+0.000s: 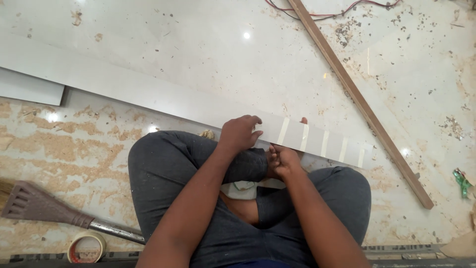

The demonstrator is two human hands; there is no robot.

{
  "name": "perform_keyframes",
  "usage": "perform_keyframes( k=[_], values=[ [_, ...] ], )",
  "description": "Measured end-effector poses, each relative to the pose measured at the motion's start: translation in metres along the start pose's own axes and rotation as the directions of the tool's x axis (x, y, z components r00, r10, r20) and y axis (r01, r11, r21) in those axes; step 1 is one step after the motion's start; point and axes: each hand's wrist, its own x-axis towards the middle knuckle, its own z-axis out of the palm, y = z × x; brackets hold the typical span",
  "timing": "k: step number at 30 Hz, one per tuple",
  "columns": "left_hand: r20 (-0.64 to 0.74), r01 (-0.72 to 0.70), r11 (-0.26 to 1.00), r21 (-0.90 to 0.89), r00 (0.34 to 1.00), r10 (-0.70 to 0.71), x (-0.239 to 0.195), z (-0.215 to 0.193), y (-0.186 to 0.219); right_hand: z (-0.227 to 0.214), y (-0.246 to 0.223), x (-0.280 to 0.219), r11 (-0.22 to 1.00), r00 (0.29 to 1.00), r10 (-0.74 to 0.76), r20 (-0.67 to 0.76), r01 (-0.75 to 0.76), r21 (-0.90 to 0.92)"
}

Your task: The person applies protective or masking tape strips to the edges of a long white wooden board.

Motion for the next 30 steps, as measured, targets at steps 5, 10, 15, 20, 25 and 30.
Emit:
perform_keyframes(
  k=[5,10,15,20,25,30],
  values=[
    [-0.085,-0.206,0.976,0.064,0.974,0.211,-0.005,0.005,0.017,0.014,0.009,-0.015,0.992,0.983,-0.126,-0.132,0.124,-0.018],
    [-0.016,-0.422,0.872,0.247,0.899,0.439,0.001,0.043,0.011,0.013,0.000,-0.043,0.954,0.932,-0.296,-0.208,0.278,-0.111],
    [-0.117,-0.539,0.818,0.201,0.816,0.567,0.016,0.065,0.026,0.030,-0.048,-0.101,0.873,0.890,-0.453,-0.063,0.427,-0.235],
    [-0.187,-0.399,0.885,0.240,0.875,0.446,0.068,0.076,0.029,0.000,-0.087,-0.097,0.729,0.838,-0.545,0.036,0.494,-0.473],
    [-0.303,-0.155,0.971,0.183,0.931,0.206,0.110,0.072,0.033,-0.049,-0.085,-0.066,0.384,0.633,-0.774,0.016,0.489,-0.783],
    [-0.122,0.143,0.973,0.179,0.985,-0.122,0.135,0.100,0.021,-0.051,-0.104,-0.045,-0.353,0.377,-0.837,0.396,0.181,-0.918]
  ],
)
